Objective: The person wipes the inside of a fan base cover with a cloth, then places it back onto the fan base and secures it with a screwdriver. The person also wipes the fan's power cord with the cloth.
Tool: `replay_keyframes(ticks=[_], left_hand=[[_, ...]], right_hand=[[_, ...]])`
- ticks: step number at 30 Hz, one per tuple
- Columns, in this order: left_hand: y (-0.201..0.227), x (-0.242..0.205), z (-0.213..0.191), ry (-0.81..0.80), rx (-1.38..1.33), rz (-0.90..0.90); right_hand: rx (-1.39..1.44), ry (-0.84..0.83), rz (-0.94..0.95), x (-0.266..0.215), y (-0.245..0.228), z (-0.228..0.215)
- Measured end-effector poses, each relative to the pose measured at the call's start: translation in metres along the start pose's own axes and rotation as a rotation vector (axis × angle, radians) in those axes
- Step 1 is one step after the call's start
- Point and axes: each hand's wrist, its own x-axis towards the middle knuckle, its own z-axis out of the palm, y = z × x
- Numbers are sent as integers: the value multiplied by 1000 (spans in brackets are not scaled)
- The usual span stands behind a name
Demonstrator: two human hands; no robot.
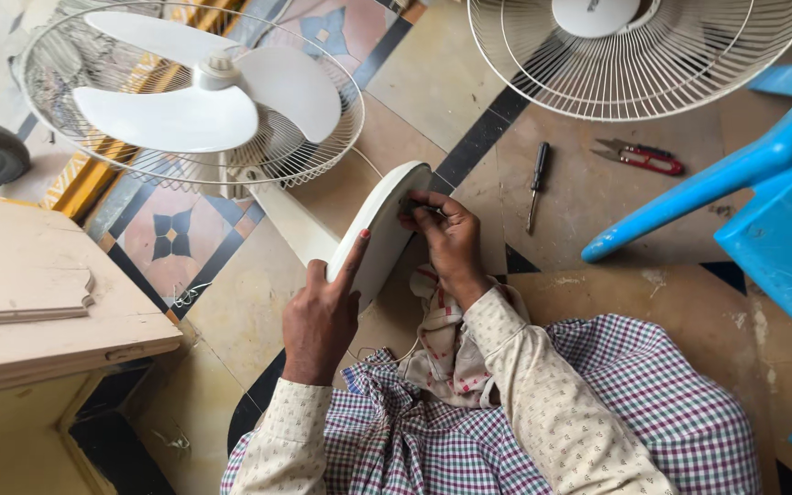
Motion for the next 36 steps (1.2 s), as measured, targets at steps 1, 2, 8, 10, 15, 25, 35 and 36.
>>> replay_keyframes(ticks=[1, 2, 8, 10, 15, 25, 35, 36], left_hand=[[0, 2, 0, -18, 5, -10], [-1, 3, -1, -26, 7, -9], [-1, 4, 0, -42, 22, -9], [0, 3, 0, -40, 21, -7], [4, 4, -1, -27, 33, -12], [8, 7, -6, -53, 85, 28], [4, 9, 8, 68, 104, 70], [4, 8, 8, 71, 94, 75]], right_hand=[[-45, 1, -34, -1, 0, 3], [-91, 2, -68, -3, -1, 7], [-437, 78, -278, -11, -17, 22], [-506, 96, -348, -12, -23, 26], [-585, 85, -416, -11, -27, 30], [-353, 112, -271, -8, -9, 16], [-301, 73, -287, -8, -6, 18], [-301, 67, -282, -9, -8, 18]])
